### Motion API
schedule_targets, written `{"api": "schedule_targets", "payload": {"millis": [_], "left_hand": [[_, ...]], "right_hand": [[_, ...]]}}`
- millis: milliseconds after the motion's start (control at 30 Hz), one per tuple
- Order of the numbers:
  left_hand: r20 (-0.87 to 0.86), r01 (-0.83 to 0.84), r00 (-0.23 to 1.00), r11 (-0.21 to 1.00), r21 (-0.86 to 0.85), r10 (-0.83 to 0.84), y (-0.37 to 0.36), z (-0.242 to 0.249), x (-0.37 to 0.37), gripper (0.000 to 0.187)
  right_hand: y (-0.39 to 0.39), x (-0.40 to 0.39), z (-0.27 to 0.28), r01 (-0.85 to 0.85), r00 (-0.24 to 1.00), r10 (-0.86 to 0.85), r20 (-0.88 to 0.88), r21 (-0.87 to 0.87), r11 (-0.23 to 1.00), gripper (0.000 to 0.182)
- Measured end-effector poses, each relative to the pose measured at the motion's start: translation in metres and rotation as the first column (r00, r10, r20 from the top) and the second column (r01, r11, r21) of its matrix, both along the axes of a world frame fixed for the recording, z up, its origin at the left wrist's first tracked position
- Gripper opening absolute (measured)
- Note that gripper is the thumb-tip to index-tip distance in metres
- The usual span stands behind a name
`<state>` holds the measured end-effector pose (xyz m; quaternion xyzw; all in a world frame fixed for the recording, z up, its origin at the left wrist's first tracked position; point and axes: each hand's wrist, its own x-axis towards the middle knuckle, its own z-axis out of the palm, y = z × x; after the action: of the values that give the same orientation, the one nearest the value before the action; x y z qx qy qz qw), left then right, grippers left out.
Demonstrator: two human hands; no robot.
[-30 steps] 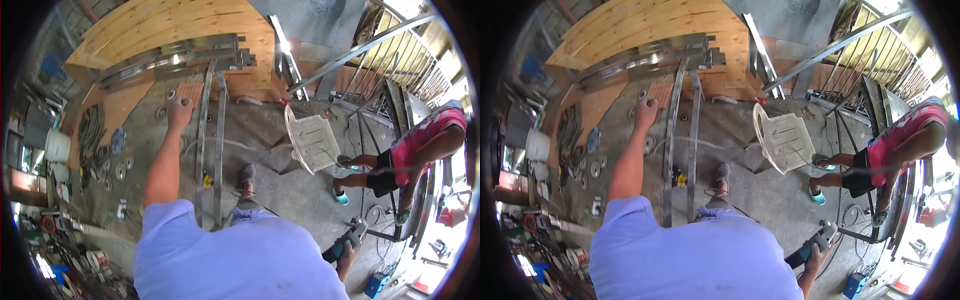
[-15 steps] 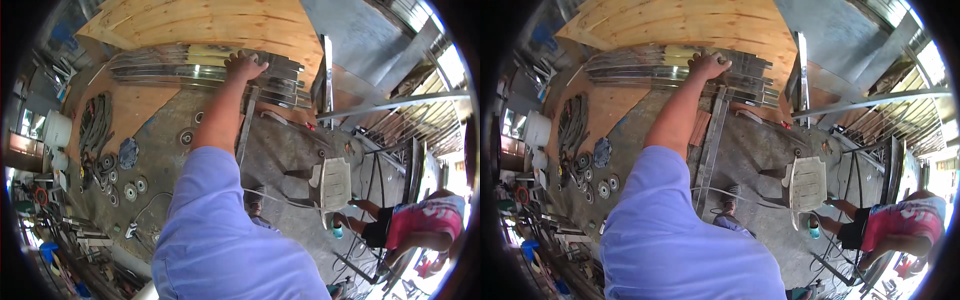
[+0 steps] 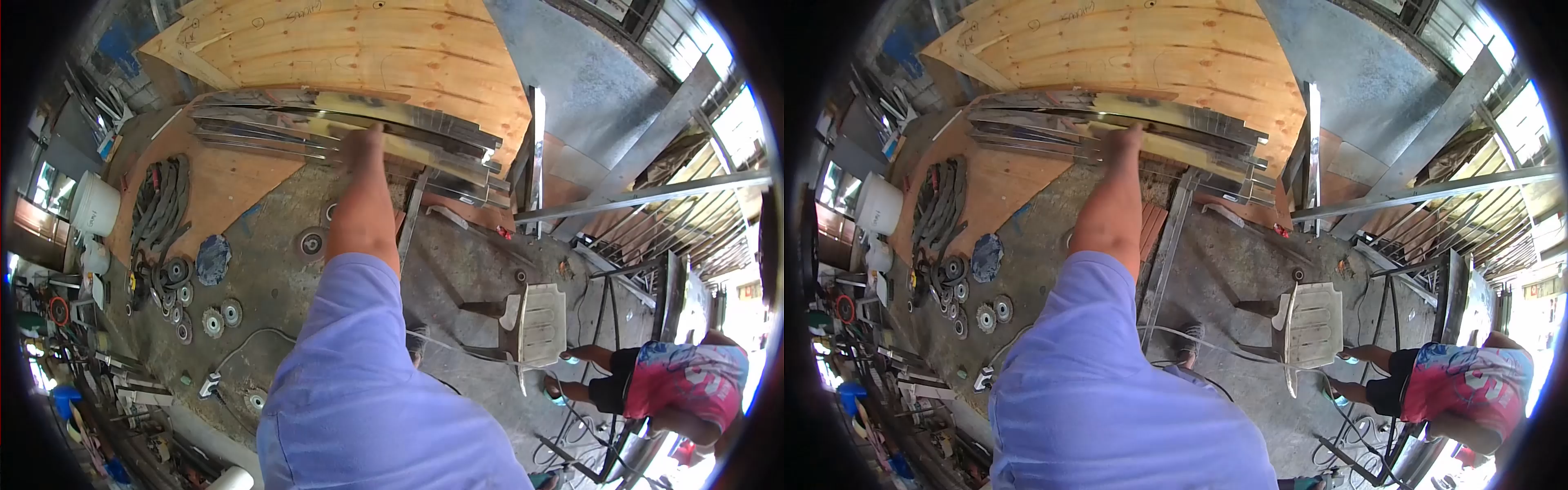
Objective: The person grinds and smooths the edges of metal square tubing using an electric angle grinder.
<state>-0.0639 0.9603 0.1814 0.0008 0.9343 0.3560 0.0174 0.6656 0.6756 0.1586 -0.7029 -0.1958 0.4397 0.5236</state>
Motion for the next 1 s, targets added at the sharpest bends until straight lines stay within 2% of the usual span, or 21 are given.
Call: {"api": "schedule_targets", "payload": {"millis": [67,167,233,300,333,433,533,767,833,900,933,967,1000], "left_hand": [[0.126,-0.139,0.985,0.969,0.203,0.115,-0.013,-0.005,-0.019,0.081],[0.338,-0.355,0.918,0.810,0.467,0.208,-0.022,-0.012,-0.053,0.077],[0.298,-0.308,0.943,0.736,0.603,0.151,-0.027,-0.060,-0.081,0.073],[0.296,-0.301,0.949,0.615,0.729,0.113,-0.045,-0.046,-0.068,0.060],[0.324,-0.330,0.940,0.530,0.781,0.108,-0.076,-0.002,-0.025,0.049],[0.123,-0.143,0.988,0.246,0.959,0.096,-0.138,0.005,0.012,0.040],[-0.010,0.019,0.999,0.262,0.965,-0.036,-0.220,-0.019,0.047,0.060],[-0.373,0.370,0.925,0.381,0.847,-0.071,-0.443,0.013,0.219,0.072],[-0.419,0.423,0.902,0.396,0.815,-0.101,-0.508,0.070,0.260,0.073],[-0.346,0.317,0.936,0.571,0.758,-0.060,-0.572,0.127,0.265,0.072],[-0.418,0.390,0.908,0.437,0.811,-0.035,-0.600,0.166,0.279,0.066],[-0.476,0.442,0.879,0.386,0.810,-0.009,-0.628,0.183,0.264,0.064],[-0.487,0.462,0.872,0.417,0.783,-0.052,-0.661,0.202,0.237,0.063]], "right_hand": [[0.005,-0.006,-0.005,-0.004,1.000,0.004,-0.008,0.003,1.000,0.047],[0.010,-0.009,-0.009,-0.008,1.000,0.008,-0.027,0.008,1.000,0.047],[0.013,-0.010,-0.011,-0.025,0.999,0.026,-0.028,0.016,1.000,0.047],[0.011,-0.008,-0.012,-0.033,0.999,0.034,-0.036,0.027,0.999,0.046],[0.009,-0.005,-0.012,-0.044,0.998,0.045,-0.040,0.032,0.999,0.046],[0.004,-0.002,-0.016,-0.073,0.995,0.078,-0.061,0.070,0.995,0.046],[-0.009,0.009,-0.020,-0.116,0.987,0.127,-0.094,0.115,0.987,0.046],[-0.066,0.071,-0.032,-0.263,0.950,0.292,-0.110,0.220,0.939,0.046],[-0.086,0.097,-0.037,-0.298,0.937,0.331,-0.112,0.240,0.924,0.046],[-0.107,0.125,-0.038,-0.332,0.925,0.366,-0.104,0.251,0.909,0.046],[-0.117,0.138,-0.035,-0.345,0.920,0.379,-0.098,0.251,0.904,0.046],[-0.128,0.149,-0.033,-0.357,0.916,0.389,-0.093,0.246,0.901,0.046],[-0.137,0.160,-0.030,-0.362,0.914,0.394,-0.095,0.248,0.899,0.046]]}}
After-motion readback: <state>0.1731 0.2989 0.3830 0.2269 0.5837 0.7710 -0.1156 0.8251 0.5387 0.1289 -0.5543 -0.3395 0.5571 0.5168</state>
